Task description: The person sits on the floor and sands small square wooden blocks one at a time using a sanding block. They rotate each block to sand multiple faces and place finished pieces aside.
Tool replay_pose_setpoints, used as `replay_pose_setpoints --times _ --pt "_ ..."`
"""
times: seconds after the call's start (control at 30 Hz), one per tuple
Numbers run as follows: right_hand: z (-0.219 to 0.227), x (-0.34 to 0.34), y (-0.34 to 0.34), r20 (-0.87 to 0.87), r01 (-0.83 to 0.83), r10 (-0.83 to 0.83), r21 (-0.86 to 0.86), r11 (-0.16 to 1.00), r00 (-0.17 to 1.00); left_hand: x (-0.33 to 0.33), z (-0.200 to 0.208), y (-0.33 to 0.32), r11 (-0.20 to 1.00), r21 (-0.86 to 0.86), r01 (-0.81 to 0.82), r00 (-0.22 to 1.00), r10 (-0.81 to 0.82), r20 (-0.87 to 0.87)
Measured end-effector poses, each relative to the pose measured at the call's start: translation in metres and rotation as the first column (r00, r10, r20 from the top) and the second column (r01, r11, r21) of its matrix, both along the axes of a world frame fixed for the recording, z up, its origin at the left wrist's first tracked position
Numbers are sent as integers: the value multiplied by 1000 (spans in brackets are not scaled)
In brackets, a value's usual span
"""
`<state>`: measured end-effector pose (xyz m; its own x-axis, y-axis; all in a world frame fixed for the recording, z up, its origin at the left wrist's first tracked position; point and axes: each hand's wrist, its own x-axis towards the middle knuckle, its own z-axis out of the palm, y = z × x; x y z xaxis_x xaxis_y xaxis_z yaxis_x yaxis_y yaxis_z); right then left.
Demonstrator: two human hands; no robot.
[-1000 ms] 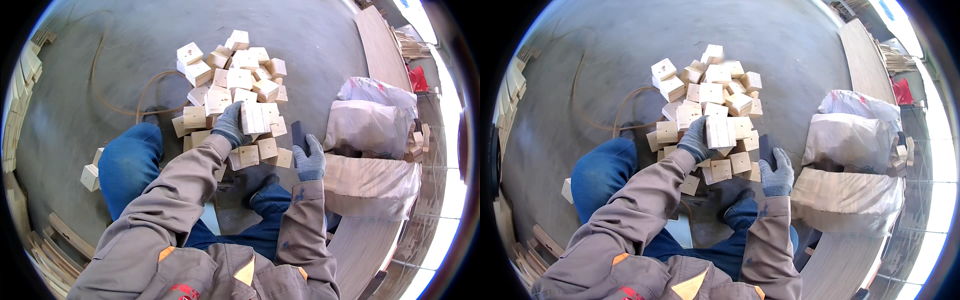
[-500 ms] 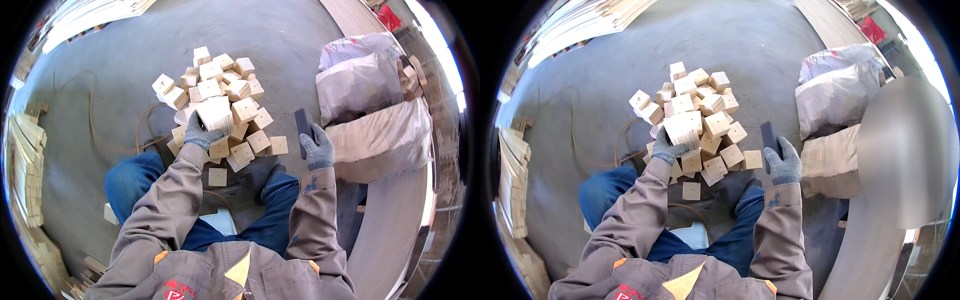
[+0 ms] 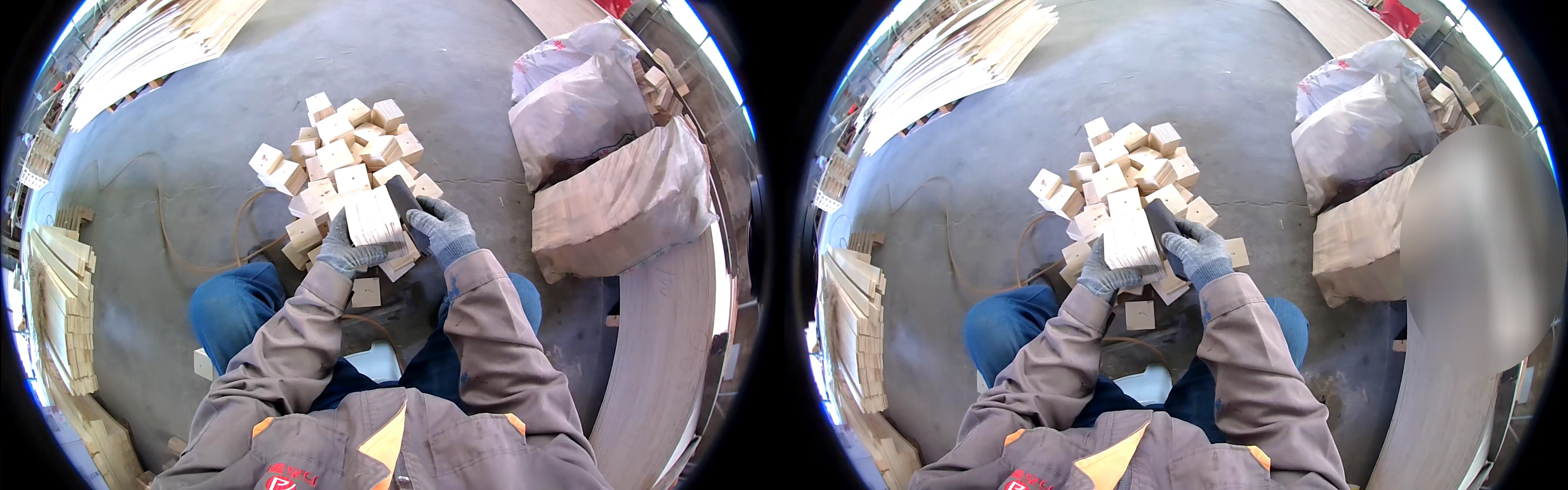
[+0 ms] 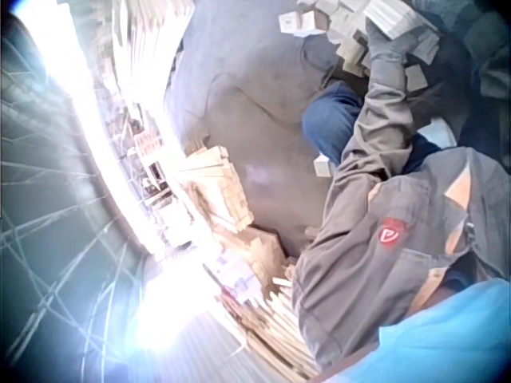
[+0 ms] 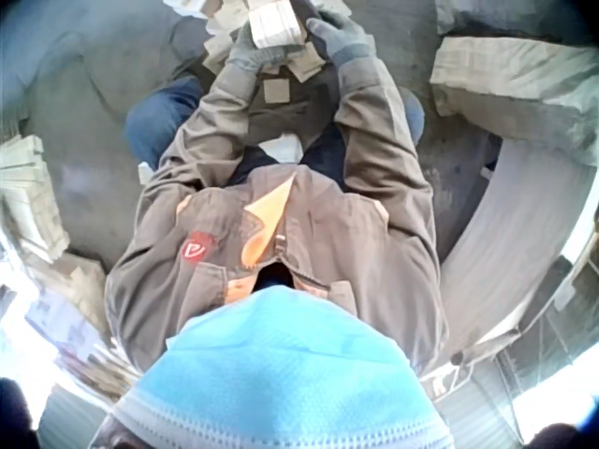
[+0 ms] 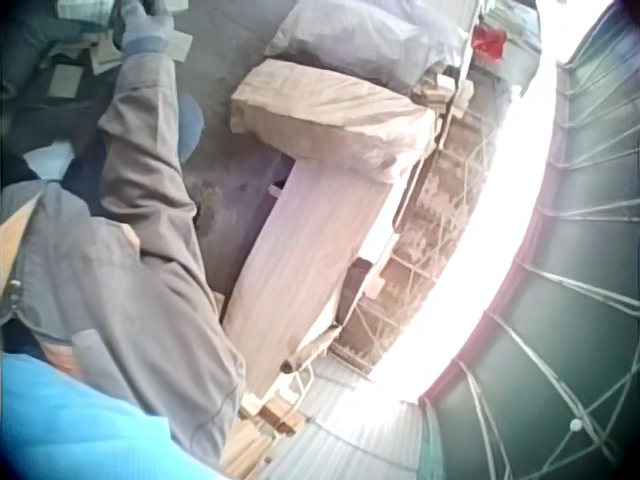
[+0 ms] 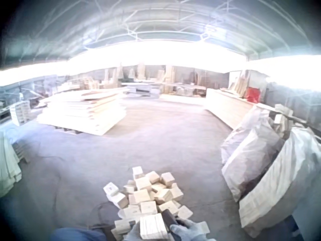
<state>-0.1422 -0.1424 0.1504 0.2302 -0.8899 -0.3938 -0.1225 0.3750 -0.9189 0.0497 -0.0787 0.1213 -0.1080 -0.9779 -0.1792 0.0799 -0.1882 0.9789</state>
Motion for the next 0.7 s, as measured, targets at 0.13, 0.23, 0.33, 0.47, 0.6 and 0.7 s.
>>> replay_pose_setpoints --times 0.13,0.23,0.33,0.47,0.6,0.7 --pt "-10 14 7 51 -97 104 -113 989 993 24 -56 -8 953 287 95 298 248 -922" --pt "-28 -6 2 89 -101 113 -134 986 990 -2 -50 3 957 289 -28 437 272 -858" --pt "-45 -18 -5 175 -91 109 -108 990 978 -10 -50 20 899 288 -329 632 436 -641" --pt "-22 1 11 239 -109 139 -134 985 961 5 -75 32 895 -181 -408 854 304 -422" --pt "-17 -10 2 238 -133 188 -230 964 953 10 -21 31 941 199 -275 714 339 -612" --pt "-19 1 10 233 -153 185 -147 977 955 15 -43 33 899 302 -317 709 436 -555"
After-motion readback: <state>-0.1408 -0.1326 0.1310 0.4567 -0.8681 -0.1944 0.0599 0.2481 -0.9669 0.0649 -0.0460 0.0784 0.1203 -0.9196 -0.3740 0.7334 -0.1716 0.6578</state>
